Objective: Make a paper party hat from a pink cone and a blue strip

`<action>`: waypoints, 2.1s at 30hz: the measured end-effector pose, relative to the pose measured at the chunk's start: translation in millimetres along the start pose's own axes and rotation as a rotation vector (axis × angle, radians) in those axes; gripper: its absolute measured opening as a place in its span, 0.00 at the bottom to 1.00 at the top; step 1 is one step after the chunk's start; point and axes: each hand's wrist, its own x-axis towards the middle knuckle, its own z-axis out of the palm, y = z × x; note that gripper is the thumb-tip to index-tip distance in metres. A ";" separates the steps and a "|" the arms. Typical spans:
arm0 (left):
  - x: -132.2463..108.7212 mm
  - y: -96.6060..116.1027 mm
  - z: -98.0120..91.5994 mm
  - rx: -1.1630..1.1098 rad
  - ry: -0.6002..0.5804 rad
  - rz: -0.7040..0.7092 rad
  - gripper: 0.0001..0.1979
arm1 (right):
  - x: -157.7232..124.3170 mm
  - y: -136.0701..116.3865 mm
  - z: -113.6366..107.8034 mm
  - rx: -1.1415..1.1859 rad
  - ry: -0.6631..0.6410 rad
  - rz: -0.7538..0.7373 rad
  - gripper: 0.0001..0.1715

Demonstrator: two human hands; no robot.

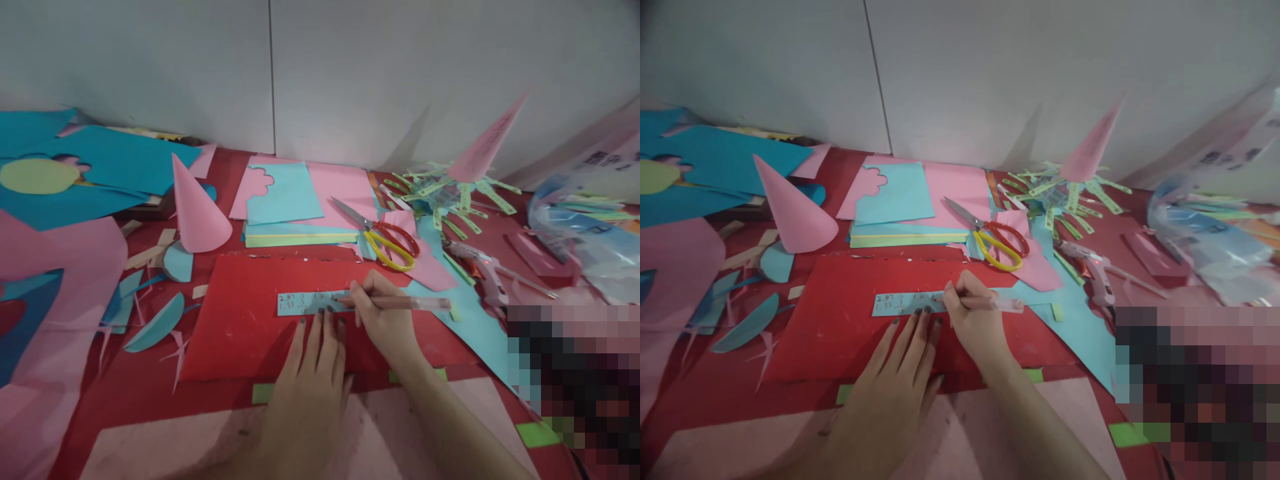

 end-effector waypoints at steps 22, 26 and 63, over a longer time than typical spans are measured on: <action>0.3 -0.5 1.1 -0.007 -0.014 0.011 0.23 | 0.6 -4.5 -0.2 0.017 -0.050 0.034 0.21; 0.0 0.0 1.5 -0.018 -0.019 -0.001 0.23 | -0.1 -4.8 -1.0 0.007 -0.062 0.037 0.20; -1.8 2.8 4.8 -0.037 -0.007 -0.031 0.22 | 0.2 -3.1 -0.4 -0.052 0.012 0.006 0.20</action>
